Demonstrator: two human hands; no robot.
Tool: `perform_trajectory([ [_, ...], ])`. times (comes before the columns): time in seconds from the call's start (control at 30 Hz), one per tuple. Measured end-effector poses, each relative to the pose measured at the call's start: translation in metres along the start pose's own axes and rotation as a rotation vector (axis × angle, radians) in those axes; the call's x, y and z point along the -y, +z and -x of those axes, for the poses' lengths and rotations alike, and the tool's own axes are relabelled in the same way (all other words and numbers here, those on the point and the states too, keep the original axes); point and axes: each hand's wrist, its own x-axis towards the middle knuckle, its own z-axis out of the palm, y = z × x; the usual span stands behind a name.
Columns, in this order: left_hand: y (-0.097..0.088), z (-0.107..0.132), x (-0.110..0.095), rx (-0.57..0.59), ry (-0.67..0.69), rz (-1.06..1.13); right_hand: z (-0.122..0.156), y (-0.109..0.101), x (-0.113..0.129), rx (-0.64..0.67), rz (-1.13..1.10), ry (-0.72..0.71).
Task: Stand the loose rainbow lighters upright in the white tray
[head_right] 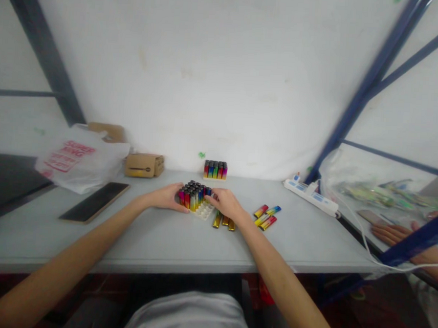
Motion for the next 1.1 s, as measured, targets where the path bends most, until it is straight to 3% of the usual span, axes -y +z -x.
perform_trajectory([
  [0.17, 0.001, -0.002, 0.004, 0.001, -0.001, -0.004, 0.011, -0.026, -0.009, -0.03, -0.091, 0.045],
  [0.33, 0.004, -0.006, 0.011, 0.018, -0.01, 0.007, 0.026, -0.048, -0.017, 0.037, 0.073, 0.134],
  [0.5, 0.005, -0.006, 0.013, 0.012, -0.005, 0.024, 0.051, -0.042, -0.014, 0.128, 0.168, 0.269],
  [0.63, 0.004, -0.006, 0.013, 0.018, -0.02, 0.014, 0.059, -0.033, -0.016, 0.202, 0.078, 0.32],
  [0.93, 0.003, -0.005, 0.01, 0.029, -0.008, -0.011, 0.033, -0.048, -0.042, 0.215, -0.035, 0.346],
  [1.1, 0.004, -0.006, 0.013, 0.018, 0.028, 0.007, 0.002, -0.054, -0.044, 0.003, -0.473, 0.418],
])
